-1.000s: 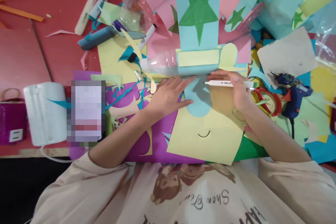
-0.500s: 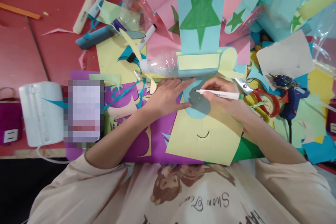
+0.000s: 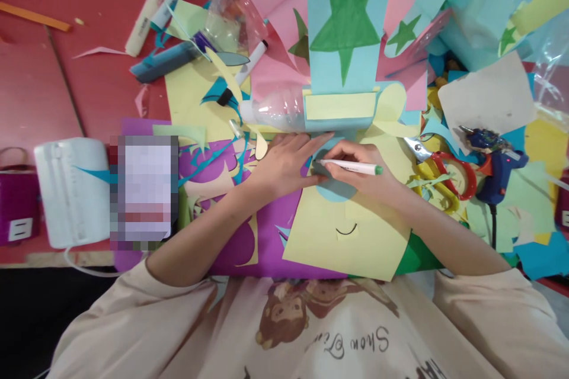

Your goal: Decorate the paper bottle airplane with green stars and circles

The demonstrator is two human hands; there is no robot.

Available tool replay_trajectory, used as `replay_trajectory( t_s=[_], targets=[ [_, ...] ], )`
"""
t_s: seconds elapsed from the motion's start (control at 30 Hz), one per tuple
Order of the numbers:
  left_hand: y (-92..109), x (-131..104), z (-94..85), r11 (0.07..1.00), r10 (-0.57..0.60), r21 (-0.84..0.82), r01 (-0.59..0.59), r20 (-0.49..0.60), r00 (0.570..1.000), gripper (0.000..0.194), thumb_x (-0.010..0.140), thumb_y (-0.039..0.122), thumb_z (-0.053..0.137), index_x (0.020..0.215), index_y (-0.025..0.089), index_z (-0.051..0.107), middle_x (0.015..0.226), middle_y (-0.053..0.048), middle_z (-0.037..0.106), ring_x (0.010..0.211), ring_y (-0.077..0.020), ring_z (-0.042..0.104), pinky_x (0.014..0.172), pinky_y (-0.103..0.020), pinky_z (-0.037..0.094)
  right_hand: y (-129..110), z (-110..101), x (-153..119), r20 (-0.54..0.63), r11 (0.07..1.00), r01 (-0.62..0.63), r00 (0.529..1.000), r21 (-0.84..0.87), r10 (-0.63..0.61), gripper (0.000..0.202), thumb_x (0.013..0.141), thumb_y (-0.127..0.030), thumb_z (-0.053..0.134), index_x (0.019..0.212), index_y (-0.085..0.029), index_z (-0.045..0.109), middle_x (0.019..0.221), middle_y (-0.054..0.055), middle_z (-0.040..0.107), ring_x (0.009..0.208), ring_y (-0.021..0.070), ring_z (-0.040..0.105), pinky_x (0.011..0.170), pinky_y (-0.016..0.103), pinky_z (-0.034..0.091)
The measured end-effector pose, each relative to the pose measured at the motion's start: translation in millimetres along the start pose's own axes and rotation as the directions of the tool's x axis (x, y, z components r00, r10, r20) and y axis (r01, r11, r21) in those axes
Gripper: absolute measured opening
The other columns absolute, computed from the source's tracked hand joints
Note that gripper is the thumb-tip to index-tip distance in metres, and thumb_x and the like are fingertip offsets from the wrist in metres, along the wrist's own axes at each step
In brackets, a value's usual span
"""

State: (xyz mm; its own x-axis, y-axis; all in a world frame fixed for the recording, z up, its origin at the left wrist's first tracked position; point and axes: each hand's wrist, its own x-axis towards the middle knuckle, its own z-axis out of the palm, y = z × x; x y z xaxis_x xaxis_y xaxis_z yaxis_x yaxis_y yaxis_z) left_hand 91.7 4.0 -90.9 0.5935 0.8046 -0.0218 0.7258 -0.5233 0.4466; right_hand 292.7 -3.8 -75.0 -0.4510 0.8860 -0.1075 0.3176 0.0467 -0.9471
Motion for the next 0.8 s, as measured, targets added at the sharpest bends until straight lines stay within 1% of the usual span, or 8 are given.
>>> replay_trajectory(
  t_s=[0.13, 0.23, 0.37, 0.5, 0.67, 0.8],
  targets=[
    [-1.7, -0.4, 1.7, 1.0, 0.019, 0.01, -0.019, -0.018, 1.0, 0.064, 0.084, 0.041, 0.06, 0.142, 0.019, 0.045, 0.105, -0.009, 0.063, 0.104, -0.0278, 0.058, 0.093, -0.039, 0.043, -0.3, 0.8, 0.2, -0.006, 1.0, 0.012, 1.0, -0.011, -0.012, 0.018, 0.085, -0.035, 0.063, 0.079, -0.019, 0.063, 0.073, -0.001, 0.065, 0.062, 0.0098, 0.052, 0.055, 0.022, 0.036],
    [-2.7, -0.6, 2.7, 0.999, 0.035, 0.014, -0.034, -0.034, 0.999, 0.063, 0.084, 0.04, 0.061, 0.141, 0.018, 0.046, 0.105, -0.009, 0.064, 0.104, -0.0284, 0.059, 0.091, -0.039, 0.044, -1.2, 0.9, 0.6, 0.009, 0.999, 0.007, 1.0, -0.033, -0.007, 0.016, 0.086, -0.032, 0.062, 0.079, -0.018, 0.062, 0.073, -0.001, 0.064, 0.063, 0.0097, 0.051, 0.057, 0.023, 0.037],
    [-2.8, -0.5, 3.3, 0.999, 0.031, 0.012, -0.031, -0.03, 0.999, 0.065, 0.083, 0.039, 0.063, 0.142, 0.018, 0.044, 0.105, -0.01, 0.063, 0.103, -0.0288, 0.059, 0.091, -0.04, 0.044, -2.5, -0.4, 1.0, 0.016, 0.999, 0.001, 1.0, -0.042, 0.0, 0.014, 0.086, -0.03, 0.062, 0.078, -0.018, 0.062, 0.071, -0.002, 0.062, 0.061, 0.0088, 0.049, 0.055, 0.022, 0.035],
    [-3.1, -0.8, 4.5, 1.0, 0.024, 0.014, -0.024, -0.037, 0.999, 0.068, 0.082, 0.039, 0.064, 0.143, 0.019, 0.043, 0.105, -0.009, 0.063, 0.102, -0.0284, 0.059, 0.09, -0.04, 0.044, -3.6, -3.1, 0.2, -0.005, 0.998, -0.013, 1.0, -0.062, 0.013, 0.01, 0.083, -0.025, 0.064, 0.077, -0.018, 0.061, 0.067, -0.003, 0.059, 0.059, 0.0084, 0.046, 0.054, 0.023, 0.033],
    [-5.1, -1.4, 6.2, 0.999, 0.047, 0.013, -0.046, -0.064, 0.997, 0.067, 0.082, 0.042, 0.064, 0.142, 0.019, 0.044, 0.105, -0.009, 0.063, 0.103, -0.0281, 0.059, 0.091, -0.04, 0.044, -1.7, -6.2, -2.9, -0.029, 0.996, -0.059, 0.998, -0.072, 0.057, 0.008, 0.082, -0.025, 0.064, 0.078, -0.018, 0.061, 0.069, -0.002, 0.06, 0.059, 0.0091, 0.046, 0.054, 0.023, 0.034],
    [-6.0, -1.3, 6.1, 0.998, 0.056, 0.015, -0.055, -0.063, 0.996, 0.069, 0.083, 0.045, 0.064, 0.142, 0.017, 0.044, 0.104, -0.01, 0.063, 0.105, -0.0299, 0.059, 0.091, -0.042, 0.044, 3.3, -8.5, -5.8, -0.067, 0.998, -0.032, 0.997, -0.058, 0.028, 0.013, 0.082, -0.028, 0.064, 0.075, -0.018, 0.059, 0.064, -0.004, 0.054, 0.058, 0.0082, 0.044, 0.054, 0.022, 0.034]
  ],
)
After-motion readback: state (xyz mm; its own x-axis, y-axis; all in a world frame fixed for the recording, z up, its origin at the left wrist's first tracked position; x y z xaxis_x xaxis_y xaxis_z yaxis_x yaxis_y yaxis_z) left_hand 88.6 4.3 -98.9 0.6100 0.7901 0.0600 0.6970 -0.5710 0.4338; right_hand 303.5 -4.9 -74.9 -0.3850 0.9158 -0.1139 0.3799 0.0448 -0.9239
